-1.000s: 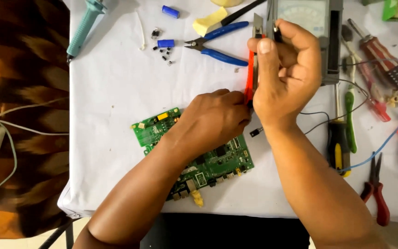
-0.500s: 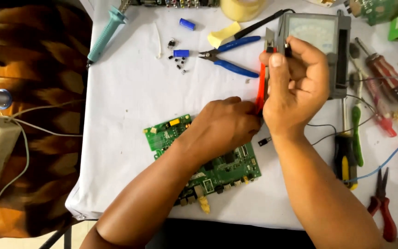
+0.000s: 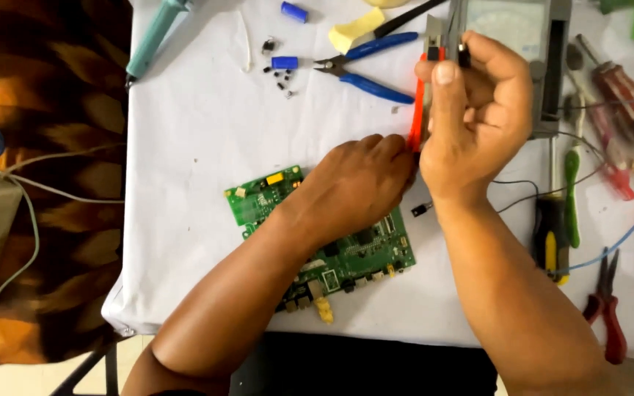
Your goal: Repairing a circuit board by stripping wires and soldering them to the board
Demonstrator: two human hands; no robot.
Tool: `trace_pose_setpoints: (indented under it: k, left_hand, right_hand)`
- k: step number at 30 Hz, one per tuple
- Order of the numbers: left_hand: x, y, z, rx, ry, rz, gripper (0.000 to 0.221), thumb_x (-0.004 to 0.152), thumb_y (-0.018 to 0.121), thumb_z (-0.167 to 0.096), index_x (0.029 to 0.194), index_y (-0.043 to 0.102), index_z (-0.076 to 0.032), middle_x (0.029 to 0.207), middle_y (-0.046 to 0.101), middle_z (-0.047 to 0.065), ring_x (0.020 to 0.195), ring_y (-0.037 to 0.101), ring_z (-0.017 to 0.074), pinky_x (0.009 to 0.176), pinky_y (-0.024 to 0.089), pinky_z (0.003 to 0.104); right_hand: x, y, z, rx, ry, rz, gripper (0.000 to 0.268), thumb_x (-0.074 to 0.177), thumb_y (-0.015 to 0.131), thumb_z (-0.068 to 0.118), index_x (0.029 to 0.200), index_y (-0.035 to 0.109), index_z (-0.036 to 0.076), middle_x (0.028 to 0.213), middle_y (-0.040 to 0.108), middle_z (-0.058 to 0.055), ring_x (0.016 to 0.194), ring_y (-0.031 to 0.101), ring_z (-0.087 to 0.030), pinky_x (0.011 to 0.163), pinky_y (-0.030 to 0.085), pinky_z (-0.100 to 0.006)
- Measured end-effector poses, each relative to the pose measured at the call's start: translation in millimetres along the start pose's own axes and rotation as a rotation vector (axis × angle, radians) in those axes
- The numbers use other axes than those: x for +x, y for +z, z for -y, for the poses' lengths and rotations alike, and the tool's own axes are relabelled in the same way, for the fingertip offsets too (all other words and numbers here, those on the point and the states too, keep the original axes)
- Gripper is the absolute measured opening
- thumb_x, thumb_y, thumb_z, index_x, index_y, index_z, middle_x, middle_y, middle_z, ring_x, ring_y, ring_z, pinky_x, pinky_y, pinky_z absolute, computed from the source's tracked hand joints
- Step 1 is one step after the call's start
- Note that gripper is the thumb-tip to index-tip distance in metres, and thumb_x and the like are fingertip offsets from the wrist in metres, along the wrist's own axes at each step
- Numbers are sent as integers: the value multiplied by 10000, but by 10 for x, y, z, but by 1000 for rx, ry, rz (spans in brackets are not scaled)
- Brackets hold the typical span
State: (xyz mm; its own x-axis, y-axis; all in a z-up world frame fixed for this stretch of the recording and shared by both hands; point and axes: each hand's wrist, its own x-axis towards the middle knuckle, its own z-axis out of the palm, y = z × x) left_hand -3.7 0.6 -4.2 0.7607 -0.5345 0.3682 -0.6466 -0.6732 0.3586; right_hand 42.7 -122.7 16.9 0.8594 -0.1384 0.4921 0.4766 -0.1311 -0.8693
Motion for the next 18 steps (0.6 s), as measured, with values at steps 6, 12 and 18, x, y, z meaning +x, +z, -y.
trace_pose_setpoints:
  k: [6, 12, 18]
  left_hand:
    - [51, -71, 72, -122, -36, 36, 170, 1024, 545, -143, 920, 576, -12, 884, 557, 161, 692, 566, 387, 544, 459, 518]
    - [129, -455, 231, -624, -305, 153, 125, 1044, 506, -193, 1053, 568, -85, 1020, 580, 102, 835, 606, 288, 729, 475, 416]
    - [103, -487, 362, -1302, -462, 7, 195, 1063, 501, -279, 1027, 545, -92, 857, 530, 12, 752, 511, 116, 665, 479, 255]
  right_hand:
    - [39, -8, -44, 37, -30, -4, 256, 1092, 637, 151, 1261, 541, -16, 1126, 688, -204, 919, 783, -314, 857, 652, -360]
    - [52, -38, -2, 60, -25, 8, 265, 1105, 630, 164, 1295, 531, 8, 1015, 722, -218, 930, 778, -283, 791, 615, -332]
    - [-18, -88, 6, 113, -10, 110, 316, 1065, 644, 108, 1329, 515, -7, 1212, 673, -209, 983, 776, -305, 837, 635, -326]
